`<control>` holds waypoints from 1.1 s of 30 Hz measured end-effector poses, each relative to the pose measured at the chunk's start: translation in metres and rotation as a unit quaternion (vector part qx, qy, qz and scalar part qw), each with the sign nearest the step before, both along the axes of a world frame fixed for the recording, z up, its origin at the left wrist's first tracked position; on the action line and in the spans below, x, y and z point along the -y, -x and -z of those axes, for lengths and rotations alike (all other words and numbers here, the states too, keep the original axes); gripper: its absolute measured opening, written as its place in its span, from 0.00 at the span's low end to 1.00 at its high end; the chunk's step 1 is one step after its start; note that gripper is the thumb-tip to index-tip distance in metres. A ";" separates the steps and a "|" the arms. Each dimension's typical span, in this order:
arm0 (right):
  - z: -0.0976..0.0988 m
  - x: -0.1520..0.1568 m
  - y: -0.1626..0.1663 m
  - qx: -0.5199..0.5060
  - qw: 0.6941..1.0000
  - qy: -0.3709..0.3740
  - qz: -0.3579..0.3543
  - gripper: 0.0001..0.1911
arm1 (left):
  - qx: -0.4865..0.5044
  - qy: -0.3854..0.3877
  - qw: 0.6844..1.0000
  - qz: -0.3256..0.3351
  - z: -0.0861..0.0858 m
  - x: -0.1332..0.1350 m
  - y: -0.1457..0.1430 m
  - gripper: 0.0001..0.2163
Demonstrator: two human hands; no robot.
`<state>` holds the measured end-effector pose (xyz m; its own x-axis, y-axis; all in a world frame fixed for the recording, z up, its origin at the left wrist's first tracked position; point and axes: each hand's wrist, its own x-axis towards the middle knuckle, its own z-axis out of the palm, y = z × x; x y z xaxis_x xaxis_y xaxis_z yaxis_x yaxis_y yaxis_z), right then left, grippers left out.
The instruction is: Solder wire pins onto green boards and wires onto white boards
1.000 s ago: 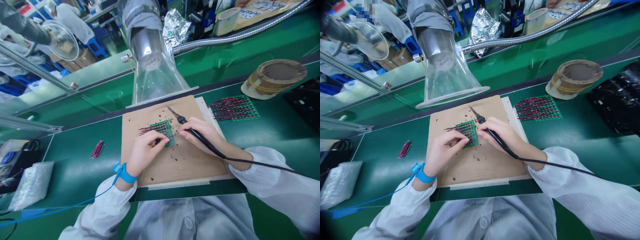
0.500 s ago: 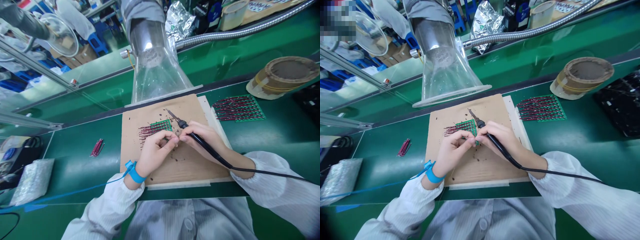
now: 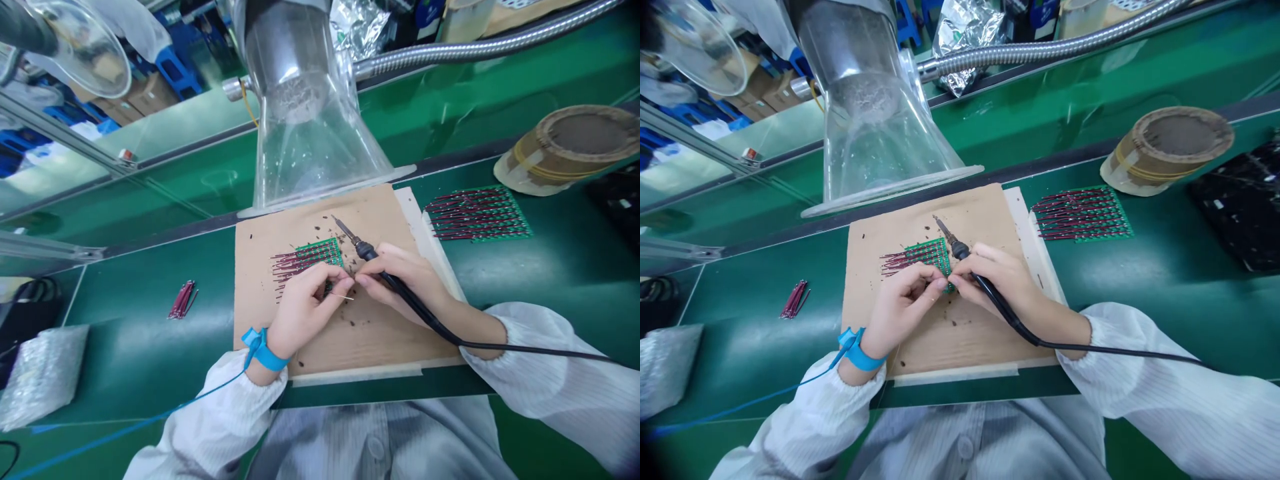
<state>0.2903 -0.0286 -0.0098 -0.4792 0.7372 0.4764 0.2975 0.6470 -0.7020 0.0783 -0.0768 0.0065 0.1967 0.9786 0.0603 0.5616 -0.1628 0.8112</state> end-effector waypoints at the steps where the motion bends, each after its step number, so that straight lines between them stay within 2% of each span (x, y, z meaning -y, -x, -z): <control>1: 0.000 -0.001 -0.001 0.002 1.000 0.000 -0.002 0.06 | -0.007 -0.012 1.000 0.000 0.000 -0.001 0.003 0.09; 5: 0.000 -0.011 -0.012 0.026 0.999 0.012 -0.024 0.06 | -0.033 -0.045 0.997 -0.052 0.002 -0.011 0.016 0.07; 7: 0.000 -0.016 -0.021 0.032 0.999 0.043 -0.002 0.06 | -0.059 -0.054 0.994 -0.079 0.005 -0.016 0.020 0.06; 11: 0.003 -0.017 -0.030 -0.048 0.986 0.144 0.073 0.15 | -0.086 -0.047 0.991 -0.091 0.012 -0.020 0.020 0.04; 14: 0.003 -0.015 -0.029 -0.099 0.973 0.189 0.083 0.13 | -0.088 -0.040 0.992 -0.081 0.015 -0.019 0.017 0.05; 18: 0.003 -0.017 -0.027 -0.118 0.971 0.176 0.112 0.07 | -0.111 -0.036 0.990 -0.083 0.015 -0.019 0.014 0.04; 22: 0.003 -0.019 -0.028 -0.132 0.968 0.188 0.105 0.12 | -0.128 -0.025 0.988 -0.086 0.015 -0.021 0.013 0.04; 26: 0.002 -0.018 -0.029 -0.099 0.971 0.198 0.085 0.14 | -0.128 -0.020 0.987 -0.093 0.014 -0.023 0.012 0.05; 33: 0.001 -0.017 -0.030 -0.074 0.978 0.182 0.071 0.14 | -0.110 -0.021 0.990 -0.090 0.014 -0.024 0.012 0.05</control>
<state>0.3202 -0.0117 -0.0110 -0.3061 0.9247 0.2264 0.2445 0.3062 -0.9201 0.0661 -0.0525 -0.0071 0.0327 0.9966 0.0758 0.7464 -0.0748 0.6612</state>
